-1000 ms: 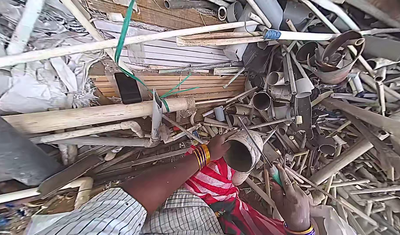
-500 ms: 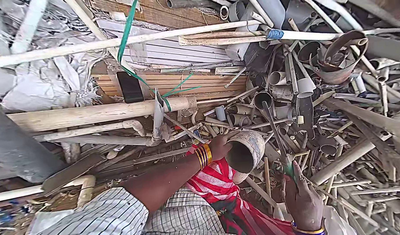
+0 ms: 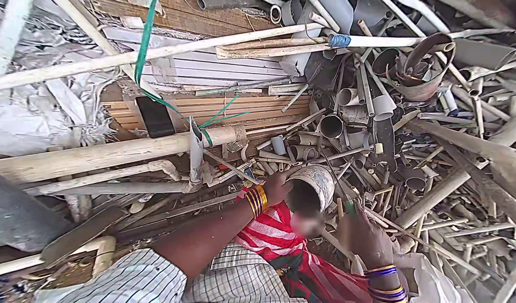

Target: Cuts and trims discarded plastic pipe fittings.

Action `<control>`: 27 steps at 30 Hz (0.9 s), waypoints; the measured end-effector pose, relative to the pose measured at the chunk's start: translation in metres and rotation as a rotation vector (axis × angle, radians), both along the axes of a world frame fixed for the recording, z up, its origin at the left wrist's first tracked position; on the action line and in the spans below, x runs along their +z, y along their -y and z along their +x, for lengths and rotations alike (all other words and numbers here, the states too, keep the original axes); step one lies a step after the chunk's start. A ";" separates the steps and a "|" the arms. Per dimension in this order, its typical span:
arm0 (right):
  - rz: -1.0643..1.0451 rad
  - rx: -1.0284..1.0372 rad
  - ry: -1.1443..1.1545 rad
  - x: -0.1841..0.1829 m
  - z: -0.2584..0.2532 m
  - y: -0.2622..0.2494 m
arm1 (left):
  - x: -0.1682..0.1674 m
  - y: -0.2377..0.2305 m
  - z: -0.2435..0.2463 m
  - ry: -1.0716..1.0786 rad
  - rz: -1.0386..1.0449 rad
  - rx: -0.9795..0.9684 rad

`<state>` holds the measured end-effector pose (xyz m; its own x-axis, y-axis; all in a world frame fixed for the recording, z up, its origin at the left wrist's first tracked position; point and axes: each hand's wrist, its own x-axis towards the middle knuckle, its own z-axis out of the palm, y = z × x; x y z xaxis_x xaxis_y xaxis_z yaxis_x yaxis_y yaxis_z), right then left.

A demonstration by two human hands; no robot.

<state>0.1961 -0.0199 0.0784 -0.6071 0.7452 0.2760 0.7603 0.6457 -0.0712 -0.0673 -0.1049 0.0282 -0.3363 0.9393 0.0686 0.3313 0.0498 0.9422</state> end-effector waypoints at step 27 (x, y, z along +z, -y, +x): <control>0.125 0.112 -0.055 0.000 0.005 -0.002 | -0.006 0.001 -0.004 -0.081 0.061 -0.046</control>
<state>0.2006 -0.0184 0.0784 -0.6656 0.6315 0.3978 0.6804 0.7325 -0.0243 -0.0714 -0.1056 0.0221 -0.2837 0.9469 0.1511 0.4076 -0.0236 0.9129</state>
